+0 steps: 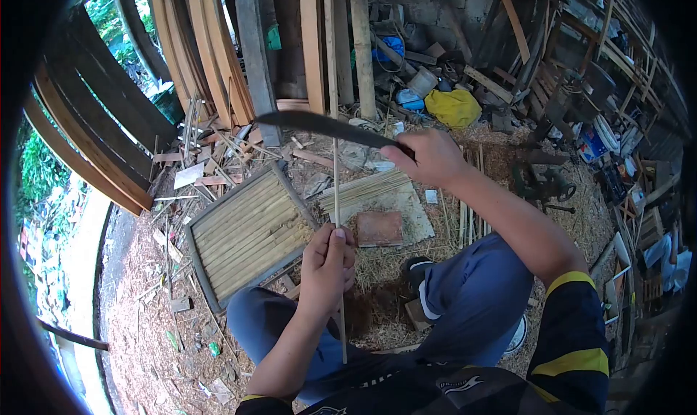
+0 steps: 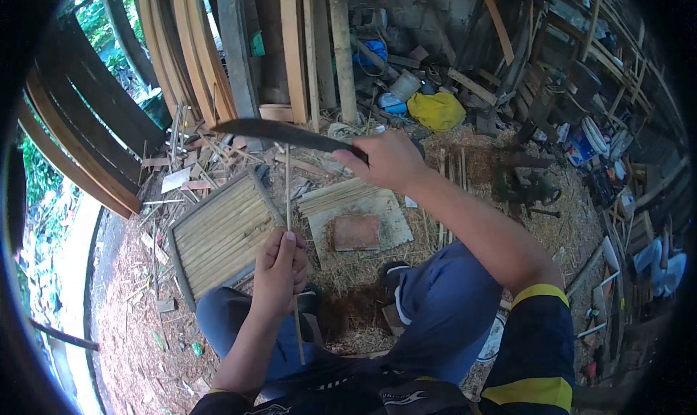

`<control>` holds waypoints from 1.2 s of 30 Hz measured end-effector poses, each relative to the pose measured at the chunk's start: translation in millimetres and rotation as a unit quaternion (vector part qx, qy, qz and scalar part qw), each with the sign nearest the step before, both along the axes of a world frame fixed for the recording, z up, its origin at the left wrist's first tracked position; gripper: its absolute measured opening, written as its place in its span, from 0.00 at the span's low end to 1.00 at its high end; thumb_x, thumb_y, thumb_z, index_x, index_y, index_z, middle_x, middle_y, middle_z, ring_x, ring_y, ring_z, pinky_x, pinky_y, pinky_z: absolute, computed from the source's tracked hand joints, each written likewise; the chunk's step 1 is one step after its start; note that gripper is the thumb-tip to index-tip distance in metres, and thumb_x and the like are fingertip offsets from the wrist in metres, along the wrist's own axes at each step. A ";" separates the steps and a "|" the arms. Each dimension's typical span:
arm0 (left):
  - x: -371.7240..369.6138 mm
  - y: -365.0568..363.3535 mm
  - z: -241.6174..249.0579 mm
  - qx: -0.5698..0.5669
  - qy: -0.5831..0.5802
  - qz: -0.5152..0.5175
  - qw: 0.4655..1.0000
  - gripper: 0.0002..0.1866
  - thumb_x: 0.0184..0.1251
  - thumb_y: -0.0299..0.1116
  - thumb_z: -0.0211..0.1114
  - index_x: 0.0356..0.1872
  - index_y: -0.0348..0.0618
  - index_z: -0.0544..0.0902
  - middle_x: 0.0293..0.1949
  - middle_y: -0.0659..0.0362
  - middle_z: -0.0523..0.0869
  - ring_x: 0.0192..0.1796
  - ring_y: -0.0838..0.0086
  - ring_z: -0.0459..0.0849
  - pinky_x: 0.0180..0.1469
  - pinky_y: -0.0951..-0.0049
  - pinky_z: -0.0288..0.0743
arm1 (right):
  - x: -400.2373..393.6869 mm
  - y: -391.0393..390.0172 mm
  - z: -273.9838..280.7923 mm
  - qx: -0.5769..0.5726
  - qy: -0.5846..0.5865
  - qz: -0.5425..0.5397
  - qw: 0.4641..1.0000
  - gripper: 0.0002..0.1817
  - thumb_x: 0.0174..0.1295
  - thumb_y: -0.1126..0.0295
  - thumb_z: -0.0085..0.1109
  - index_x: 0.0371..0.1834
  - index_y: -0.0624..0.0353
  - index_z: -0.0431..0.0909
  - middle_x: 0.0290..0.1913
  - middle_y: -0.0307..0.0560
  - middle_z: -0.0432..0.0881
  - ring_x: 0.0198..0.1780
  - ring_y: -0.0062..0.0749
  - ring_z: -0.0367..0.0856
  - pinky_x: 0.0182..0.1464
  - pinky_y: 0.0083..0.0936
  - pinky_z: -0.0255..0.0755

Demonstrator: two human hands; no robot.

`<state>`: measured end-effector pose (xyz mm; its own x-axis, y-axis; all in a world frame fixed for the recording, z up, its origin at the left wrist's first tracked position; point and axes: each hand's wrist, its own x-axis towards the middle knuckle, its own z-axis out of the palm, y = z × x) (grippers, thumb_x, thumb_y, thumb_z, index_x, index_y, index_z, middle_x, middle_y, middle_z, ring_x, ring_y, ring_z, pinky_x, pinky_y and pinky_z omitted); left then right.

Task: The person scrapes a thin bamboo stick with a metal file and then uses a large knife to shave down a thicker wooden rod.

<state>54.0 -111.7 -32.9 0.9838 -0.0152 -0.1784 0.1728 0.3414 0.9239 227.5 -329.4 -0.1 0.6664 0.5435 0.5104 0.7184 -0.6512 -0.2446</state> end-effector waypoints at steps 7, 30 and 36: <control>-1.0 -3.6 2.0 0.043 0.017 0.021 0.999 0.13 0.86 0.40 0.50 0.41 0.45 0.74 0.19 0.70 0.65 0.16 0.88 0.60 0.17 0.82 0.51 | 2.8 -6.9 0.1 -0.075 -0.024 0.031 0.996 0.36 0.69 0.33 0.51 0.22 0.57 0.81 0.19 0.53 0.79 0.23 0.53 0.83 0.30 0.46 0.75; 5.6 -16.0 -7.9 -0.098 -0.015 -0.157 0.983 0.15 0.87 0.42 0.44 0.47 0.42 0.73 0.27 0.62 0.70 0.18 0.86 0.56 0.18 0.82 0.51 | -25.3 9.1 31.6 0.442 0.531 0.144 0.709 0.12 0.70 0.65 0.67 0.41 0.61 0.78 0.18 0.32 0.69 0.14 0.14 0.63 0.16 0.19 0.57; 6.6 -19.4 -4.6 -0.070 -0.019 -0.145 0.987 0.14 0.87 0.40 0.46 0.50 0.42 0.75 0.27 0.64 0.71 0.20 0.87 0.59 0.21 0.83 0.54 | -26.2 8.5 31.6 0.449 0.497 0.107 0.735 0.11 0.69 0.65 0.67 0.38 0.60 0.77 0.17 0.30 0.68 0.15 0.13 0.63 0.17 0.18 0.57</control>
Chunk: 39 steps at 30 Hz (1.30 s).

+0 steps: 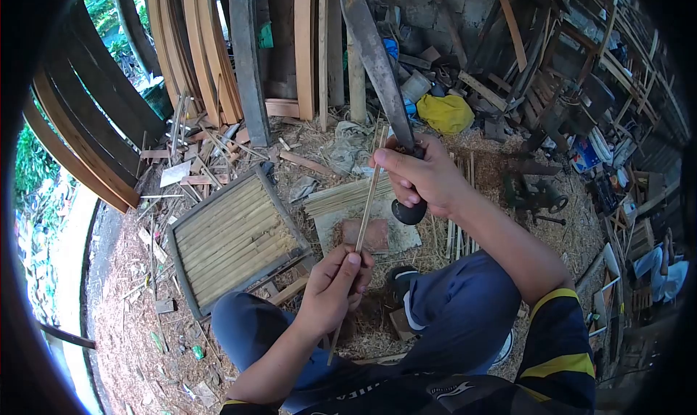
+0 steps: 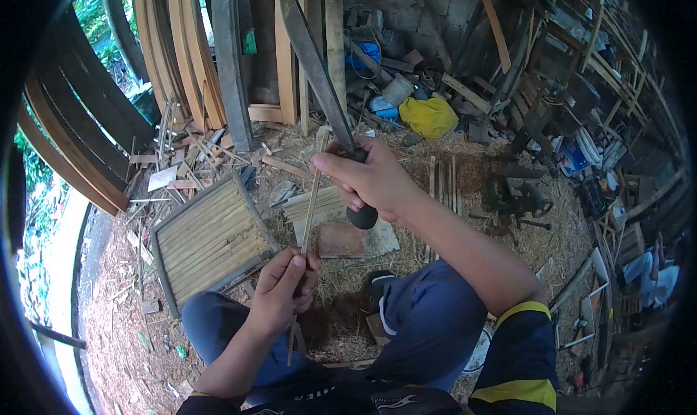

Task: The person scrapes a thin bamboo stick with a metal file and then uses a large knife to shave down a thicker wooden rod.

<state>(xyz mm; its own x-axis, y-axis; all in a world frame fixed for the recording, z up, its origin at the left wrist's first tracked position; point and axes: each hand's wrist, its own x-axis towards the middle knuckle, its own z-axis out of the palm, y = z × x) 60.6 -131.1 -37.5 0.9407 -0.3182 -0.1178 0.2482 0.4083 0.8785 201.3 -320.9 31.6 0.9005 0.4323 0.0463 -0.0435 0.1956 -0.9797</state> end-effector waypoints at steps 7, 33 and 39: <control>4.7 -0.6 -2.2 0.052 -0.031 0.072 0.996 0.13 0.87 0.40 0.45 0.49 0.42 0.74 0.25 0.65 0.68 0.20 0.86 0.58 0.20 0.82 0.54 | 8.7 -10.8 -12.3 -0.162 -0.133 -0.028 0.977 0.20 0.74 0.55 0.60 0.31 0.61 0.79 0.17 0.32 0.70 0.17 0.14 0.66 0.20 0.21 0.59; -1.0 18.3 0.6 0.039 0.019 0.145 0.988 0.13 0.86 0.41 0.49 0.41 0.46 0.73 0.23 0.73 0.63 0.18 0.90 0.56 0.18 0.84 0.49 | 9.8 14.9 -23.6 -0.478 -0.525 -0.070 0.701 0.34 0.63 0.32 0.60 0.20 0.56 0.79 0.17 0.47 0.79 0.20 0.45 0.83 0.24 0.38 0.75; -2.1 20.2 -3.2 0.077 0.010 0.168 0.983 0.13 0.86 0.39 0.49 0.40 0.44 0.74 0.22 0.73 0.63 0.19 0.90 0.58 0.18 0.83 0.50 | 7.7 9.6 -33.7 -0.487 -0.575 -0.036 0.657 0.34 0.65 0.32 0.57 0.21 0.55 0.81 0.16 0.49 0.79 0.21 0.49 0.83 0.26 0.41 0.76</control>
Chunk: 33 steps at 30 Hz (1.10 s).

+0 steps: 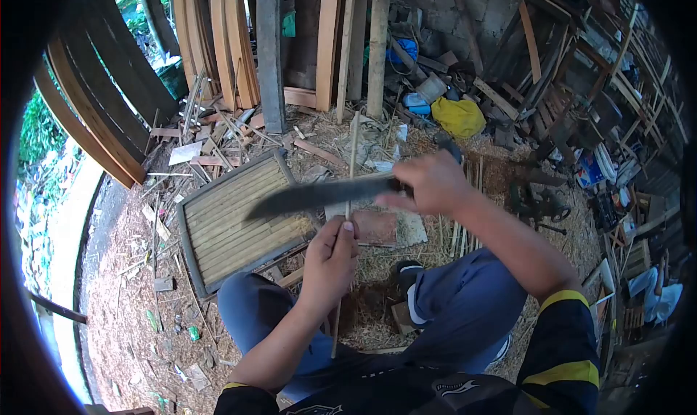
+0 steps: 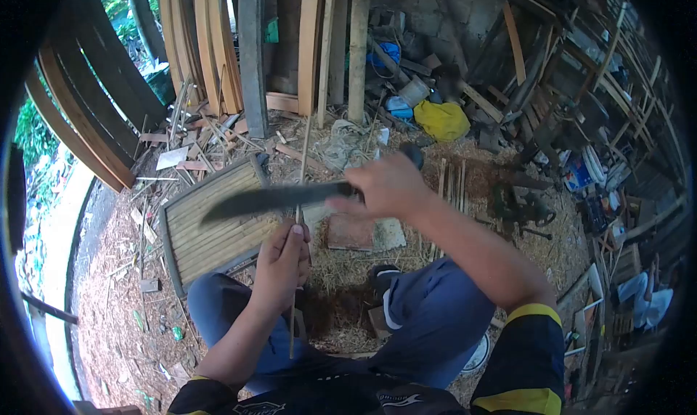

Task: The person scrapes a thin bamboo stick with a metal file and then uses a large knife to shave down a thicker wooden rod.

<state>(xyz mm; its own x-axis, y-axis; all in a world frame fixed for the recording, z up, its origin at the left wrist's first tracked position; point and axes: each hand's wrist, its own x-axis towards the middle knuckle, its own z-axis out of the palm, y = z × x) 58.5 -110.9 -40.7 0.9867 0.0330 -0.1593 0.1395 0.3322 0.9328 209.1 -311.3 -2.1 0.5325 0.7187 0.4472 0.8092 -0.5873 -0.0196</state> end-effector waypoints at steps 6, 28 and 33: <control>0.9 -2.9 -4.2 0.045 -0.023 0.007 0.999 0.13 0.86 0.38 0.50 0.39 0.43 0.74 0.22 0.72 0.64 0.19 0.89 0.59 0.19 0.82 0.52 | -8.8 -3.0 3.6 0.010 0.010 0.001 1.000 0.34 0.67 0.33 0.54 0.21 0.55 0.81 0.18 0.52 0.80 0.25 0.52 0.85 0.31 0.45 0.78; 2.1 -3.1 10.9 -0.085 -0.030 -0.059 0.994 0.12 0.87 0.42 0.44 0.46 0.49 0.72 0.27 0.65 0.68 0.18 0.87 0.56 0.18 0.82 0.49 | -12.9 -6.7 9.7 0.066 0.045 0.036 0.996 0.32 0.64 0.36 0.61 0.23 0.57 0.78 0.17 0.47 0.77 0.20 0.46 0.81 0.25 0.38 0.72; 1.2 -2.8 11.5 -0.086 -0.033 -0.062 0.994 0.13 0.87 0.43 0.43 0.45 0.48 0.72 0.27 0.66 0.68 0.18 0.87 0.56 0.18 0.82 0.49 | -21.0 -7.2 15.6 0.038 0.037 0.043 0.998 0.31 0.60 0.36 0.66 0.25 0.57 0.78 0.18 0.48 0.76 0.21 0.47 0.80 0.24 0.38 0.70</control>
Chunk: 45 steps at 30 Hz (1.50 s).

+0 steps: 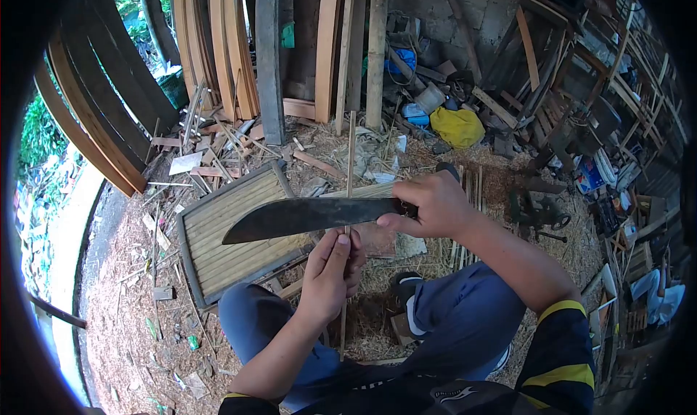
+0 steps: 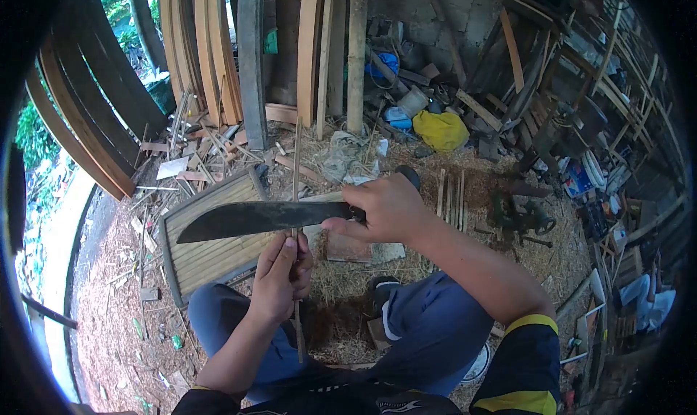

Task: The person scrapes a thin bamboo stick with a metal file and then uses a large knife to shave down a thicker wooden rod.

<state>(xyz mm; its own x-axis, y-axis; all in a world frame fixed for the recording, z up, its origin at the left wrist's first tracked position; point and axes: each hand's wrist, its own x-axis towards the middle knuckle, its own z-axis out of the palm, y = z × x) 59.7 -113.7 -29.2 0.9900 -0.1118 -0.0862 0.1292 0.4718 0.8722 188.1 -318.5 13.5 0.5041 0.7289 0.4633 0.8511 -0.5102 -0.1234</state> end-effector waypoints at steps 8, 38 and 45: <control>-2.5 -0.3 -0.4 -0.001 0.001 0.007 1.000 0.15 0.88 0.41 0.44 0.45 0.43 0.74 0.24 0.70 0.63 0.20 0.88 0.56 0.21 0.83 0.50 | 0.6 0.2 -1.8 0.021 -0.012 0.031 0.999 0.30 0.58 0.36 0.68 0.25 0.56 0.78 0.18 0.47 0.76 0.20 0.45 0.80 0.24 0.37 0.69; -8.6 -0.9 2.5 -0.036 0.003 -0.003 0.999 0.15 0.87 0.44 0.44 0.38 0.49 0.69 0.21 0.71 0.57 0.17 0.86 0.52 0.16 0.80 0.46 | 15.4 -5.1 1.7 0.020 -0.053 0.001 0.998 0.29 0.65 0.40 0.61 0.22 0.57 0.78 0.18 0.50 0.76 0.22 0.50 0.80 0.25 0.41 0.71; -12.9 -1.8 3.7 -0.057 0.029 -0.024 0.998 0.14 0.87 0.44 0.45 0.39 0.49 0.70 0.21 0.71 0.58 0.17 0.86 0.53 0.17 0.81 0.46 | 56.5 -18.4 -2.6 0.157 0.158 -0.235 0.946 0.35 0.70 0.37 0.54 0.26 0.62 0.85 0.17 0.53 0.79 0.24 0.50 0.83 0.29 0.40 0.73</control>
